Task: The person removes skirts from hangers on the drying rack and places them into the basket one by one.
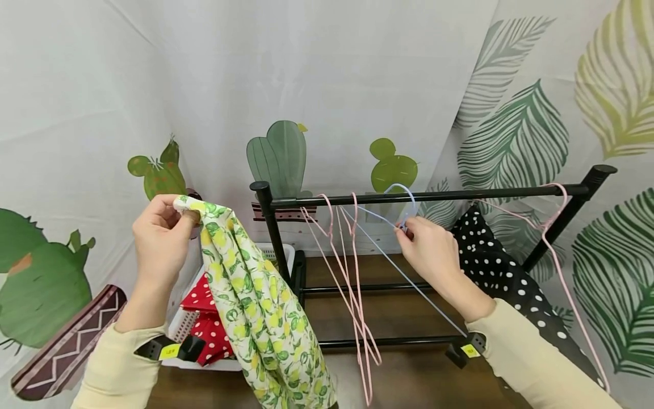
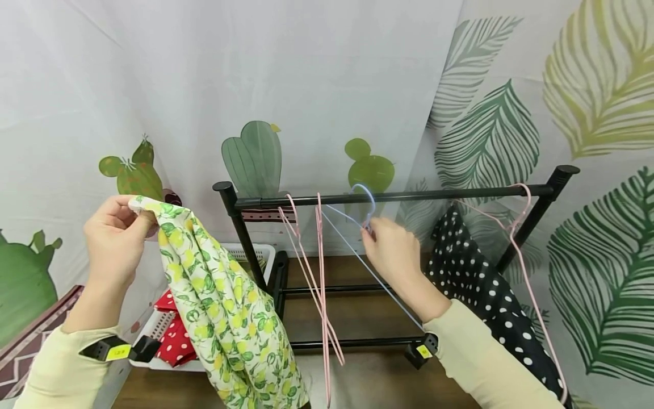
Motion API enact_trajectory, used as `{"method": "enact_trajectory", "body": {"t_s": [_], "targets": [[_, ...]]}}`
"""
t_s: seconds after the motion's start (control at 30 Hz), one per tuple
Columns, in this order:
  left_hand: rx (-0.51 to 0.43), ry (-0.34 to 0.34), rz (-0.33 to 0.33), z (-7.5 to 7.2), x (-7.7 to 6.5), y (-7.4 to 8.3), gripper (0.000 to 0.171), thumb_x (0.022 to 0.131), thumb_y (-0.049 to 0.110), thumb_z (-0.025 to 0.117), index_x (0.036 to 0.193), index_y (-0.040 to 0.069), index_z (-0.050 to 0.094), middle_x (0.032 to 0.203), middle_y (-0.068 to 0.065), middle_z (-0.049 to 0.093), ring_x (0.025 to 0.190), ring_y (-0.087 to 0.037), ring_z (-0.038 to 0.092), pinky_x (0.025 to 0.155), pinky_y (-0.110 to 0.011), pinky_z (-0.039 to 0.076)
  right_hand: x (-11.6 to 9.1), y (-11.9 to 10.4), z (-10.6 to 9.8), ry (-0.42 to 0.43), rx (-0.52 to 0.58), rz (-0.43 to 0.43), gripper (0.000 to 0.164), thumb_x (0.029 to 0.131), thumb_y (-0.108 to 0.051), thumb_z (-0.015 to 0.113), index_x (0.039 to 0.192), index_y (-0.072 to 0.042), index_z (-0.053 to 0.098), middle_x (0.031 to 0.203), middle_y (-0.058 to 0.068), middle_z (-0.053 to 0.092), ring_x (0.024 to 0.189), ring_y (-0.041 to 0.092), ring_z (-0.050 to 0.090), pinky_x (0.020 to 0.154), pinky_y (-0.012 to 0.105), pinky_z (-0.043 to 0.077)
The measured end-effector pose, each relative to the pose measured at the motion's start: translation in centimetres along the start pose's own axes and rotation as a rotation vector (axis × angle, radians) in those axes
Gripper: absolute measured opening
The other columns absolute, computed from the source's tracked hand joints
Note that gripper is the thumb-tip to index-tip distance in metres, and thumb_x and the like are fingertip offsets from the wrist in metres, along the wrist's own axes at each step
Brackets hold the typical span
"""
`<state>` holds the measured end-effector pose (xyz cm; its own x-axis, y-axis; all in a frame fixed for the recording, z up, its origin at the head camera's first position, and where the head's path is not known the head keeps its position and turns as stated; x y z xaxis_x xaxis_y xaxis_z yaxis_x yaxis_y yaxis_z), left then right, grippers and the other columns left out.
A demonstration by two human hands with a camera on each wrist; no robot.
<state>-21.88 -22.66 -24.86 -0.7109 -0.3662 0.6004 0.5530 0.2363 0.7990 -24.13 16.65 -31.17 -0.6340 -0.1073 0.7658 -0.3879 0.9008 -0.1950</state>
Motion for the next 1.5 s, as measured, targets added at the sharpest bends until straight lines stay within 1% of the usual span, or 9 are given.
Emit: {"method": "enact_trajectory", "body": {"t_s": [0.13, 0.3, 0.47, 0.53, 0.67, 0.93, 1.1, 1.23, 1.5], "targets": [[-0.012, 0.028, 0.013, -0.9, 0.6, 0.1, 0.013, 0.08, -0.008, 0.058, 0.083, 0.004, 0.063, 0.066, 0.002, 0.063, 0.055, -0.007, 0.056, 0.047, -0.013, 0.047, 0.1, -0.2, 0.3, -0.023, -0.004, 0.012, 0.013, 0.08, -0.02, 0.067, 0.069, -0.015, 0.061, 0.064, -0.002, 0.057, 0.047, 0.018, 0.05, 0.039, 0.038, 0.038], [-0.085, 0.131, 0.016, -2.0, 1.6, 0.5, 0.012, 0.079, -0.008, 0.059, 0.081, 0.003, 0.062, 0.067, -0.002, 0.064, 0.055, -0.008, 0.057, 0.048, -0.013, 0.047, 0.2, -0.3, 0.9, -0.025, -0.006, 0.022, 0.013, 0.081, -0.021, 0.066, 0.069, -0.016, 0.061, 0.066, -0.002, 0.059, 0.049, 0.022, 0.053, 0.04, 0.041, 0.04], [-0.112, 0.241, -0.014, -2.7, 3.4, 1.1, 0.013, 0.078, -0.009, 0.061, 0.078, 0.004, 0.06, 0.068, -0.003, 0.065, 0.053, -0.01, 0.055, 0.052, -0.015, 0.048, 0.2, -0.3, 1.1, -0.018, -0.008, 0.023, 0.018, 0.08, -0.022, 0.066, 0.065, -0.017, 0.057, 0.067, -0.002, 0.06, 0.051, 0.026, 0.056, 0.042, 0.044, 0.041], [-0.146, 0.265, -0.031, -2.8, 4.1, 1.1, 0.014, 0.077, -0.009, 0.062, 0.076, 0.004, 0.059, 0.069, -0.004, 0.066, 0.054, -0.011, 0.055, 0.058, -0.017, 0.05, 0.1, -0.4, 1.2, -0.017, -0.01, 0.024, 0.018, 0.079, -0.022, 0.066, 0.064, -0.017, 0.057, 0.067, -0.002, 0.06, 0.051, 0.027, 0.055, 0.042, 0.044, 0.041], [-0.174, 0.29, -0.064, -2.9, 4.7, 0.4, 0.017, 0.076, -0.011, 0.062, 0.074, 0.005, 0.057, 0.071, -0.004, 0.067, 0.056, -0.011, 0.057, 0.058, -0.017, 0.05, 0.1, -0.4, 1.3, -0.026, -0.006, 0.023, 0.02, 0.08, -0.021, 0.067, 0.063, -0.016, 0.055, 0.066, -0.001, 0.059, 0.049, 0.024, 0.053, 0.04, 0.042, 0.039], [-0.069, 0.283, -0.19, -3.2, 3.2, -3.5, 0.017, 0.077, -0.008, 0.061, 0.073, 0.008, 0.056, 0.066, 0.003, 0.065, 0.053, -0.007, 0.055, 0.047, -0.014, 0.046, -0.1, -0.4, 1.6, -0.041, -0.017, 0.02, 0.028, 0.079, -0.021, 0.067, 0.059, -0.016, 0.049, 0.064, -0.001, 0.057, 0.046, 0.022, 0.048, 0.039, 0.04, 0.037], [-0.078, 0.26, -0.259, -3.1, 1.9, -5.8, 0.019, 0.076, -0.011, 0.059, 0.072, 0.006, 0.054, 0.063, 0.003, 0.064, 0.053, -0.006, 0.059, 0.05, -0.016, 0.05, -0.2, -0.4, 1.8, -0.044, -0.024, 0.019, 0.026, 0.079, -0.021, 0.067, 0.06, -0.016, 0.05, 0.063, -0.001, 0.057, 0.045, 0.021, 0.048, 0.038, 0.039, 0.037], [-0.015, 0.238, -0.334, -3.2, 0.7, -7.2, 0.019, 0.076, -0.01, 0.06, 0.073, 0.007, 0.053, 0.063, 0.006, 0.063, 0.055, -0.005, 0.059, 0.053, -0.015, 0.051, -0.2, -0.3, 1.9, -0.048, -0.026, 0.016, 0.028, 0.08, -0.021, 0.067, 0.059, -0.016, 0.049, 0.062, -0.001, 0.057, 0.044, 0.02, 0.046, 0.037, 0.037, 0.035], [0.166, 0.11, -0.455, -3.5, -1.7, -10.1, 0.013, 0.08, -0.002, 0.064, 0.078, 0.005, 0.052, 0.065, 0.012, 0.062, 0.059, -0.001, 0.06, 0.058, -0.017, 0.052, -0.2, -0.3, 2.0, -0.061, -0.031, 0.027, 0.027, 0.08, -0.022, 0.067, 0.059, -0.016, 0.05, 0.062, -0.001, 0.056, 0.044, 0.02, 0.046, 0.037, 0.038, 0.035]]}}
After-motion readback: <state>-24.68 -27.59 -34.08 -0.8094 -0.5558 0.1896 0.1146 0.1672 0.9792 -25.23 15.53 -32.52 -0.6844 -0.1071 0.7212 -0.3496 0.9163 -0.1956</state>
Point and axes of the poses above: each hand's wrist, its own x-axis towards the middle knuckle, its own z-axis out of the palm, y = z × x, the point moved 2 cm from there along x, towards the middle knuckle
